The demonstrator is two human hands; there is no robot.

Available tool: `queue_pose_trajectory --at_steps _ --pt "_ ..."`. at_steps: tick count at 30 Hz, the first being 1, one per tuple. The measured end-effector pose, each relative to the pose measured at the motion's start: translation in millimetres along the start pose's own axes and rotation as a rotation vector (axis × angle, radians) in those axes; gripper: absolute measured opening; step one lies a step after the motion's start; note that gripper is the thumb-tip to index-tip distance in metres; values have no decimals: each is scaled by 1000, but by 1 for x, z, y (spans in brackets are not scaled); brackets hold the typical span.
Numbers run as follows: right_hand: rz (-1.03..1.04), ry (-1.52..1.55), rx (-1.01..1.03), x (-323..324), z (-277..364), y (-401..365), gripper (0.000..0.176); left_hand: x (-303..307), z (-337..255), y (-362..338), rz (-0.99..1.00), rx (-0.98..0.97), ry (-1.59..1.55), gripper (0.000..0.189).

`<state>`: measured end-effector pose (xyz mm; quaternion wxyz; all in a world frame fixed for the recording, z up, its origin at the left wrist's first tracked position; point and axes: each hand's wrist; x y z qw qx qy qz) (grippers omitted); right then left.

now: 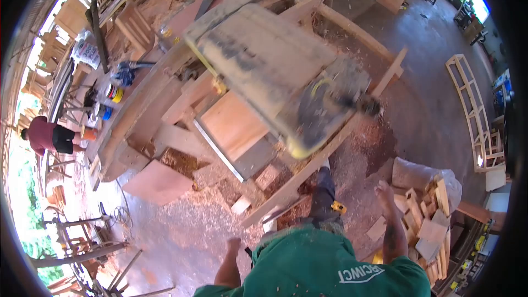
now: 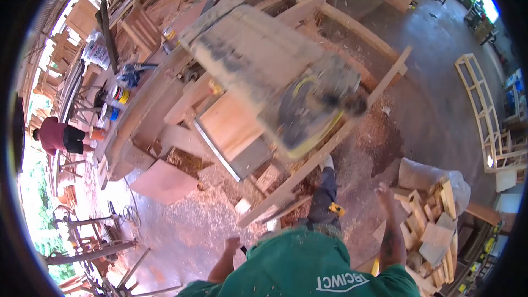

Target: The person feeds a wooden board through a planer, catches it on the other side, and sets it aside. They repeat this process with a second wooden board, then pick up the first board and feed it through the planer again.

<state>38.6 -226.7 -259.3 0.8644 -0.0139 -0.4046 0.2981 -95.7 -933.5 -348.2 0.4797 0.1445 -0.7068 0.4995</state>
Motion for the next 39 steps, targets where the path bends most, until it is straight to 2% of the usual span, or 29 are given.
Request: queue_pose_trajectory --at_steps 1,3,4,6,7,10,12,13,15,16,18,20,22,24,29,30,32,33,35,37,39 --pt "-7 6 0 4 19 23 39 19 -18 -4 165 68 -29 16" --pt "78 -268 39 19 71 36 34 29 -64 -23 98 1282 -1555 16" --pt "100 -267 14 24 64 45 34 43 -83 -35 107 1306 -1526 16" --pt "261 -415 -28 21 61 93 27 79 -124 -24 242 1169 -1655 23" --pt "277 -401 -27 17 57 112 27 97 -144 -23 308 1103 -1713 28" --pt "374 -468 73 13 25 148 23 186 -220 -6 260 1160 -1604 32" --pt "491 -261 181 8 17 180 20 192 -244 -1 249 1169 -1590 32" --pt "495 -258 186 10 30 190 20 193 -249 4 241 1152 -1582 32" --pt "285 -273 124 26 84 205 23 194 -256 9 227 1140 -1610 32" --pt "290 -277 135 34 95 218 23 199 -260 14 177 1167 -1628 33" --pt "-29 -187 191 46 120 249 22 212 -268 27 70 1211 -1664 33" --pt "-267 -185 237 60 184 270 23 210 -272 36 -20 1203 -1756 30" --pt "-246 -42 280 67 235 294 24 208 -282 41 -89 1211 -1809 28" --pt "-212 42 429 60 278 318 25 213 -296 51 -122 1266 -1815 24" --pt "-76 47 751 0 364 373 26 215 -332 45 -128 1300 -1828 24" --pt "-48 83 825 -15 371 386 26 212 -336 39 -111 1222 -1821 24" --pt "13 126 763 -31 399 391 26 180 -340 23 -83 1086 -1906 26" --pt "64 167 701 -40 411 395 27 180 -344 20 -90 1096 -1909 26" --pt "82 158 692 -58 422 412 28 194 -358 10 -104 1418 -1883 26" --pt "99 143 682 -79 424 434 30 210 -368 3 -102 1471 -1802 25" --pt "25 36 610 -100 418 457 39 207 -379 -8 -137 1548 -1905 25"
Point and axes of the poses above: each hand's wrist, its own y-axis towards the middle knuckle, its own x-axis out of the back of the hand, z = x × y, and after that the axes turned 9 degrees about -z, right-handed
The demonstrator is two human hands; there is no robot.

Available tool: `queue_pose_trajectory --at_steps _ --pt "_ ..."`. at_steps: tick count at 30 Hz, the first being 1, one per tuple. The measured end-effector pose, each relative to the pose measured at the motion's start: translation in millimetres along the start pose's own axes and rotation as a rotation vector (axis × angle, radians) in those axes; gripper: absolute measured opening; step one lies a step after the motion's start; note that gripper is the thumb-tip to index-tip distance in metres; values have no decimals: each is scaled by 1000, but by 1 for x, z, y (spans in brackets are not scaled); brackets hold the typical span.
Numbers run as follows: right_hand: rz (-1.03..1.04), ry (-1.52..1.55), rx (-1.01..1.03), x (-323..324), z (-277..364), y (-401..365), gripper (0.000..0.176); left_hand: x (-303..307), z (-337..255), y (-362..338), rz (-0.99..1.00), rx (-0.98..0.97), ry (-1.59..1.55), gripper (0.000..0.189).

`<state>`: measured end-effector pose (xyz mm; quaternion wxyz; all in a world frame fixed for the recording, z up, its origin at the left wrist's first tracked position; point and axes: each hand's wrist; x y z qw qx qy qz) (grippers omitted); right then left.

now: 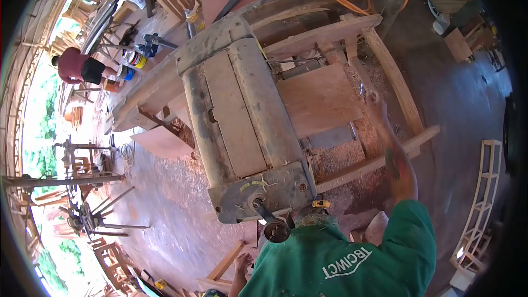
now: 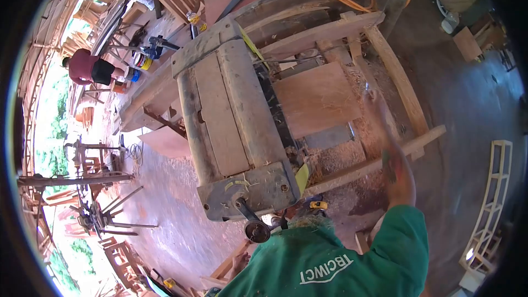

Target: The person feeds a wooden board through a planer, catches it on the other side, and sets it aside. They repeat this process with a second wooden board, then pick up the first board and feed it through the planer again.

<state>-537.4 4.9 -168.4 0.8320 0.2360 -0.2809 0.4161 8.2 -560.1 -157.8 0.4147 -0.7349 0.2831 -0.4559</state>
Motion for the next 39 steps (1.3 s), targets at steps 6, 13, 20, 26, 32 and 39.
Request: queue_pose_trajectory --at_steps 6,13,20,26,32,39 --pt "151 -6 -56 -9 -4 28 44 3 50 30 87 -258 270 29" --pt "181 -11 -47 -15 -17 43 44 -6 51 52 -45 59 12 27" --pt "143 -81 -63 -11 -51 50 48 -26 -6 5 6 36 50 33" --pt "9 -71 -105 -2 -72 44 54 -30 -9 0 -12 37 68 32" --pt "-260 193 -501 4 -65 -3 71 -47 -41 -50 -64 -61 206 32" --pt "-268 296 -820 -2 -52 -37 68 -29 3 -2 107 -465 459 34"
Point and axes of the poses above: each hand's wrist, its own y-axis towards the middle knuckle, its own x-axis out of the back of the hand, z = x × y, and after that the axes turned 9 degrees about -z, right-handed
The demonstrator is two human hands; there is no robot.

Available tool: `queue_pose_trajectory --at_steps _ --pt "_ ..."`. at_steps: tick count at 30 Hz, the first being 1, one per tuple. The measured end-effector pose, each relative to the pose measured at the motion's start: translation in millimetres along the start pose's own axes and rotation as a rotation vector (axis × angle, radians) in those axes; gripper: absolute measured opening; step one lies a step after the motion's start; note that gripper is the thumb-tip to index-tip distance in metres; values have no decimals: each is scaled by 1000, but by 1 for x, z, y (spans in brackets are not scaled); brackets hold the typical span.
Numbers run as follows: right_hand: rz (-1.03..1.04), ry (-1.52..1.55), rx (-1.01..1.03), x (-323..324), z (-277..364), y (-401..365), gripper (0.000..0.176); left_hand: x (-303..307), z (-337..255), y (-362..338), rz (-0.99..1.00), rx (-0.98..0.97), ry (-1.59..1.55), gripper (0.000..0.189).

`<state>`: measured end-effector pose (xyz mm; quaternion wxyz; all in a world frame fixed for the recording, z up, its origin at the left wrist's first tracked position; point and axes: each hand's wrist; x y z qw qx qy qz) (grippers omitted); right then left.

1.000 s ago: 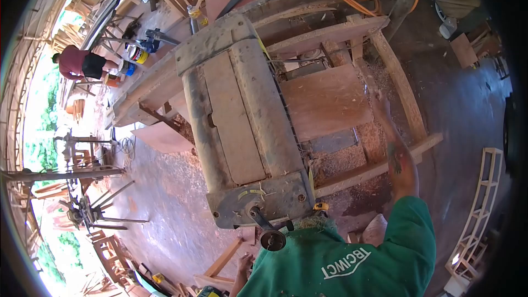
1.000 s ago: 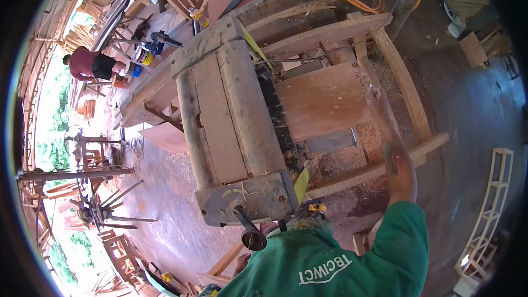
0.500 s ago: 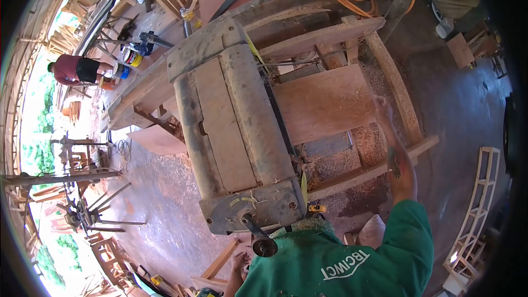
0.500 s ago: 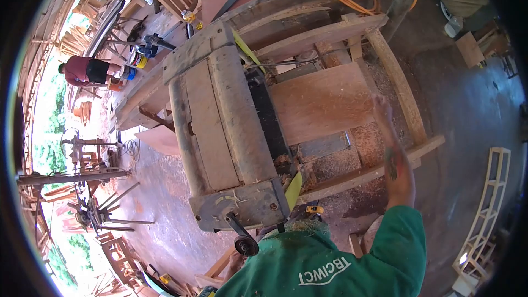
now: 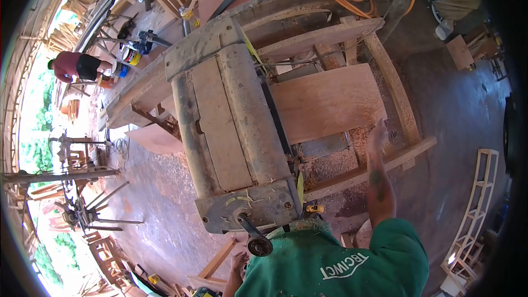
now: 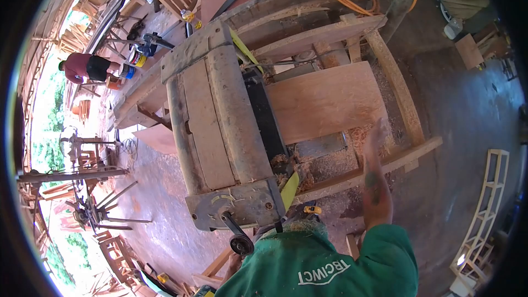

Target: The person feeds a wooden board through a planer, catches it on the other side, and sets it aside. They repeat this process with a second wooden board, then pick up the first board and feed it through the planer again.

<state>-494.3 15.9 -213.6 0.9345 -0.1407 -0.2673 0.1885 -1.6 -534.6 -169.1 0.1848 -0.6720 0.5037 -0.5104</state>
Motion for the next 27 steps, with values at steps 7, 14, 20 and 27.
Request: queue_pose_trajectory --at_steps 7,14,20,27 --pt "421 551 -220 -18 -4 -18 52 8 3 6 37 103 -20 37" --pt "375 562 -351 -30 17 -5 56 7 5 -2 -20 266 -302 38" --pt "237 352 -222 -16 -22 88 53 20 -14 -21 -94 471 -638 19" --pt "1460 2959 -1710 82 13 113 47 30 24 -33 -119 505 -405 27"
Point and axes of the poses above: each hand's wrist, its own y-axis towards the middle knuckle, its own x-axis out of the back of the hand, z = x × y, and after that the axes turned 9 degrees about -z, right-handed
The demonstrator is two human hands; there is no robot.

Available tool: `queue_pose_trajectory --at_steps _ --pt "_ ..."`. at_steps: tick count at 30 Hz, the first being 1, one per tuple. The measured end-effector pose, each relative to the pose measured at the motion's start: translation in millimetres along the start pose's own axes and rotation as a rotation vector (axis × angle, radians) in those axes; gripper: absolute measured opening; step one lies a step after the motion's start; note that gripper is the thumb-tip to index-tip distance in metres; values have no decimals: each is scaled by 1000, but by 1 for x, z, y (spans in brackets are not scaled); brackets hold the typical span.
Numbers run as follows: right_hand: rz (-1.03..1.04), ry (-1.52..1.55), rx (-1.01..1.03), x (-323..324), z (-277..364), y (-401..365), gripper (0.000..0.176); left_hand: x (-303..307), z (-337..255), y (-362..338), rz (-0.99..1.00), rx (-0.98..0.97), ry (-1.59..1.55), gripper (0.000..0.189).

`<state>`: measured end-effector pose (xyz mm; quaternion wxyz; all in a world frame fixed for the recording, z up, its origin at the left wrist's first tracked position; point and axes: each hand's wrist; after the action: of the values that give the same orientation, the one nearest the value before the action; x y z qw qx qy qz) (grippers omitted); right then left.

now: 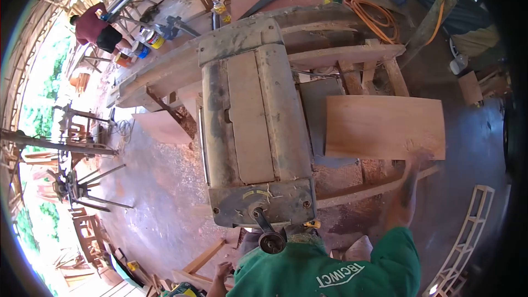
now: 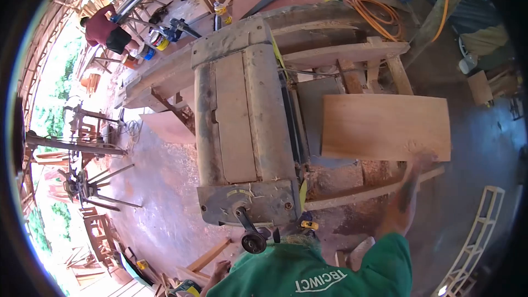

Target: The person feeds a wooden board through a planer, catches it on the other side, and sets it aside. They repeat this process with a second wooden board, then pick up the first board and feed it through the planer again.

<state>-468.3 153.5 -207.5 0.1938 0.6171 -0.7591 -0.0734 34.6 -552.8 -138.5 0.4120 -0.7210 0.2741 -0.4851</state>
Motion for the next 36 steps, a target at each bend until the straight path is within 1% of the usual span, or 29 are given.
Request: queue_pose_trajectory --at_steps 1,3,4,6,7,8,9,10,11,13,14,15,16,18,19,20,21,22,23,24,25,27,29,30,32,33,34,35,36 --pt "0 -21 -1 -13 -22 9 47 3 3 10 15 -20 -6 25" --pt "504 343 -171 -44 -67 34 45 13 3 34 44 -66 -54 23" --pt "505 328 -181 -52 -90 33 45 18 1 43 53 -119 -113 21" --pt "-333 1167 -1051 -64 -133 25 50 25 -44 36 -55 -155 44 14" --pt "-339 1153 -1056 -76 -160 23 50 33 -55 57 -37 -281 -2 12" --pt "-412 1102 -1007 -102 -188 21 49 45 -65 82 -20 -405 -51 12" --pt "-485 1054 -952 -127 -219 21 47 51 -92 87 -120 -568 94 14" --pt "-560 1011 -893 -145 -251 23 46 52 -130 64 -218 -593 96 14" --pt "-609 1001 -839 -159 -287 23 45 57 -160 60 -247 -684 41 16" --pt "-710 1021 -657 -172 -373 19 44 73 -208 71 -217 -807 -257 42" --pt "-756 1048 -562 -168 -407 17 44 74 -243 43 -181 -871 -302 40" --pt "-894 981 -490 -138 -451 22 41 70 -274 21 -223 -948 -386 39" --pt "-1029 906 -421 -83 -481 18 39 65 -304 -9 -221 -1028 -436 38" --pt "-1024 906 -293 -3 -513 2 40 57 -347 -63 -198 -1191 -375 37" --pt "-995 929 -241 43 -520 -12 42 54 -359 -94 -110 -1220 -385 34" --pt "-957 957 -191 93 -521 -30 44 49 -360 -94 150 -1388 -576 34" --pt "-916 985 -139 144 -520 -50 47 48 -366 -95 126 -1712 -406 39" --pt "-866 1013 -84 196 -516 -71 50 54 -365 -113 173 -1844 -287 38" --pt "-818 1038 -29 248 -510 -93 53 62 -364 -135 291 -1864 -245 30" --pt "-680 1083 99 296 -511 -117 56 70 -363 -152 490 -1925 -298 30" --pt "-538 1116 222 338 -511 -139 59 79 -361 -163 635 -1900 -181 43" --pt "-686 1024 262 397 -491 -173 65 104 -354 -176 793 -2056 -150 64" --pt "-625 1069 354 496 -474 -199 67 130 -345 -177 1061 -1953 -99 77" --pt "-608 1109 405 536 -465 -209 65 138 -337 -168 1065 -1944 -131 77" --pt "-552 1225 500 603 -448 -230 61 156 -318 -145 1110 -1737 131 78" --pt "-527 1300 532 636 -435 -238 59 176 -316 -135 1065 -1562 209 71" --pt "-534 1474 543 661 -416 -241 57 197 -319 -127 1052 -1581 203 71" --pt "-524 1642 558 686 -399 -246 55 221 -319 -119 835 -1511 285 65" --pt "-415 1799 510 720 -385 -256 53 243 -316 -107 628 -1427 366 59"
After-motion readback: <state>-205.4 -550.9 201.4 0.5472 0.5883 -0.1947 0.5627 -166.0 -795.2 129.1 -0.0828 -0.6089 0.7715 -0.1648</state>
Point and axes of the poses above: each hand's wrist, its own y-axis towards the middle knuckle, its own x-axis out of the back of the hand, z = x × y, and after that the axes turned 9 degrees about -z, right-handed
